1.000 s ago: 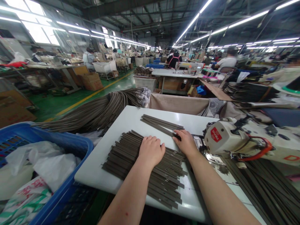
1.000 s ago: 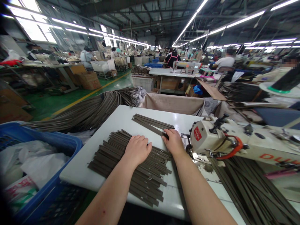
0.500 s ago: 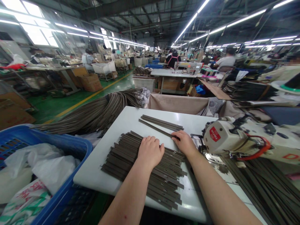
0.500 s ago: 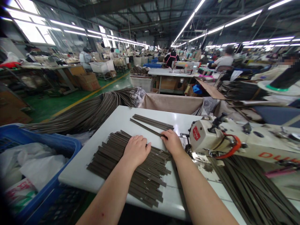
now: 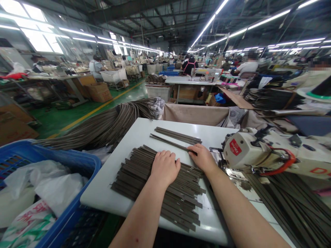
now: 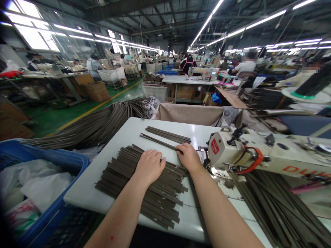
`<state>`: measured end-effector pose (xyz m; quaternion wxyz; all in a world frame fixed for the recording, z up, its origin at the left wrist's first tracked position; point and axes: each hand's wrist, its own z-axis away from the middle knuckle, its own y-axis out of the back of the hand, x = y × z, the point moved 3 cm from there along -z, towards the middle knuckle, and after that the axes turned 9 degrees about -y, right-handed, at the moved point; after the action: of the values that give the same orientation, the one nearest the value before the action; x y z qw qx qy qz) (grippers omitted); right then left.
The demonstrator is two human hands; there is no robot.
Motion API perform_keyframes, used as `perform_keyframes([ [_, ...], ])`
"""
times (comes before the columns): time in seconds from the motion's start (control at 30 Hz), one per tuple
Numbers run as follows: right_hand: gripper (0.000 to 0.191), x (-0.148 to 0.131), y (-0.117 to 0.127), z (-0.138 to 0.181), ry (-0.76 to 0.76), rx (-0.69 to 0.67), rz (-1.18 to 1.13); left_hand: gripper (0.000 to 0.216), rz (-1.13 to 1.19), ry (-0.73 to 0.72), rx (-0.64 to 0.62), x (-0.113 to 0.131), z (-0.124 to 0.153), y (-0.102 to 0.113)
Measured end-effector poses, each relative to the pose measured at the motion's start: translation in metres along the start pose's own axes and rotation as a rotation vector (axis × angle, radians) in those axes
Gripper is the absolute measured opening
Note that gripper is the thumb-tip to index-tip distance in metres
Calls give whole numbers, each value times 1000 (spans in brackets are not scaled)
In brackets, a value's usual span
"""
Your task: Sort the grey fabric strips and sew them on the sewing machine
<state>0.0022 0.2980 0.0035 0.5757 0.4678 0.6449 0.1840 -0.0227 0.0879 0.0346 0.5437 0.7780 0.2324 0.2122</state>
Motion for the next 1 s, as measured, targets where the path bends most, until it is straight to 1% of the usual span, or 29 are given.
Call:
perform_keyframes([
  [0.13,34,-3,0,0,23,-8,15,28,7,3,-25,0,0,2],
  [0.3,30,-4,1,2,73,-21,4,39,14,19,-56,0,0,-1],
  [0.37,31,-5,2,4,90,-58,-23,46,21,36,-47,-1,1,-2],
  [0.43,30,-8,2,6,119,-130,-64,50,25,45,-38,-1,1,-2],
  [0.5,25,-11,3,7,167,-210,-107,48,22,37,-46,-1,0,-1],
  [0.53,23,-12,3,7,186,-216,-121,45,20,28,-53,0,0,-1],
  [0.57,22,-12,4,6,194,-190,-121,42,18,21,-60,0,0,-1],
  [0.6,23,-11,6,5,186,-130,-105,41,16,14,-65,0,0,0],
  [0.67,24,-5,9,1,131,25,-36,39,15,6,-66,0,0,0],
  [0.7,27,-2,9,-1,96,80,11,39,16,6,-64,0,0,0],
  [0.73,31,2,8,-2,64,106,59,39,17,7,-62,0,0,0],
  [0.87,49,10,1,-4,6,84,210,39,25,8,-64,0,0,0],
  [0.93,50,11,-1,-3,1,69,235,38,27,9,-69,0,0,0],
  [1.0,46,10,-2,-3,-3,54,241,37,24,10,-70,0,0,1],
])
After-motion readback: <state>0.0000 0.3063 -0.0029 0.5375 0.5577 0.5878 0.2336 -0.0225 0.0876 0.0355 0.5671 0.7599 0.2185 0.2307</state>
